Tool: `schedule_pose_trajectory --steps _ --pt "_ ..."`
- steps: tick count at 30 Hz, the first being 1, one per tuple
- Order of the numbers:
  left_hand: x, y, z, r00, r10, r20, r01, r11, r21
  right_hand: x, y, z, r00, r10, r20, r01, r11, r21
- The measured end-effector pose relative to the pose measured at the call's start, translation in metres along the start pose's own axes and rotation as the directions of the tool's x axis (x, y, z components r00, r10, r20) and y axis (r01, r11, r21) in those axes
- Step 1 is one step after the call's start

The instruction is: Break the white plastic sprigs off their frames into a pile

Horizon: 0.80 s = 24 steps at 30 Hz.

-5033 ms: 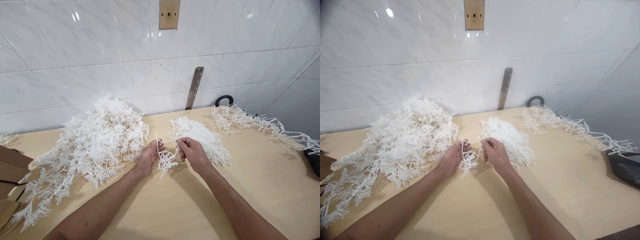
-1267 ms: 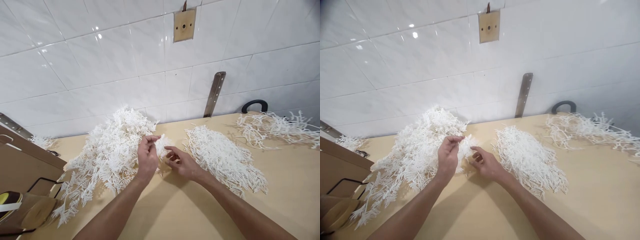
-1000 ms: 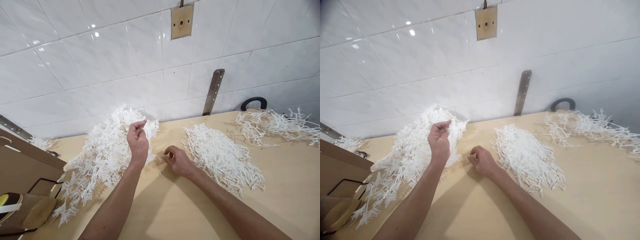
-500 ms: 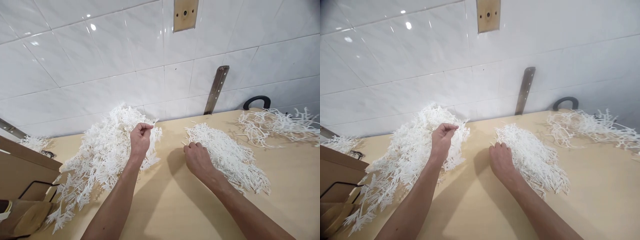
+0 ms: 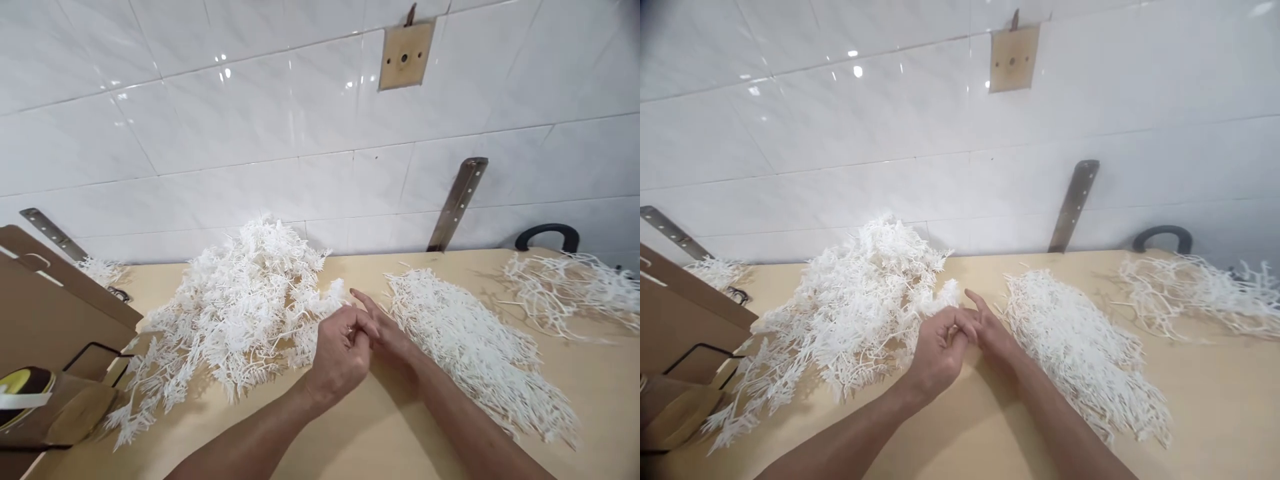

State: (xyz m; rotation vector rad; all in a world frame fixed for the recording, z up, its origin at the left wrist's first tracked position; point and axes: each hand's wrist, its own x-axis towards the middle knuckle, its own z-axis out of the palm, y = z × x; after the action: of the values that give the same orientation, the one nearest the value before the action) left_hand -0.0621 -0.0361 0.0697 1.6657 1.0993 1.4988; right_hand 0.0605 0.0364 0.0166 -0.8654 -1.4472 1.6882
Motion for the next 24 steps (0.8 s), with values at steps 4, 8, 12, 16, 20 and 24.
schedule_pose_trajectory --steps 4,8,12,16,20,24 --pt "-0.022 -0.007 0.000 0.996 0.075 0.046 -0.077 0.996 0.040 0.004 0.015 -0.003 0.999 0.031 0.023 -0.036 0.975 0.218" --pt "-0.035 -0.005 -0.005 0.981 0.124 0.151 -0.137 0.988 0.078 0.008 0.023 -0.001 0.998 0.067 0.013 -0.068 0.971 0.230" --pt "-0.043 -0.002 -0.014 0.956 0.188 0.227 -0.255 0.914 0.315 0.008 0.024 -0.003 0.994 0.059 -0.094 -0.042 0.985 0.170" --pt "-0.047 -0.007 -0.030 0.949 0.215 0.230 -0.315 0.667 0.675 0.002 0.017 -0.004 0.947 0.064 -0.316 -0.005 0.983 0.184" --pt "-0.041 -0.022 -0.046 0.983 0.134 0.127 -0.178 0.500 0.848 -0.004 0.002 -0.004 0.905 0.091 -0.416 0.062 0.938 0.340" --pt "-0.029 -0.036 -0.057 0.995 -0.015 0.096 -0.079 0.449 0.890 -0.008 -0.017 -0.011 0.883 0.026 -0.469 0.165 0.918 0.361"
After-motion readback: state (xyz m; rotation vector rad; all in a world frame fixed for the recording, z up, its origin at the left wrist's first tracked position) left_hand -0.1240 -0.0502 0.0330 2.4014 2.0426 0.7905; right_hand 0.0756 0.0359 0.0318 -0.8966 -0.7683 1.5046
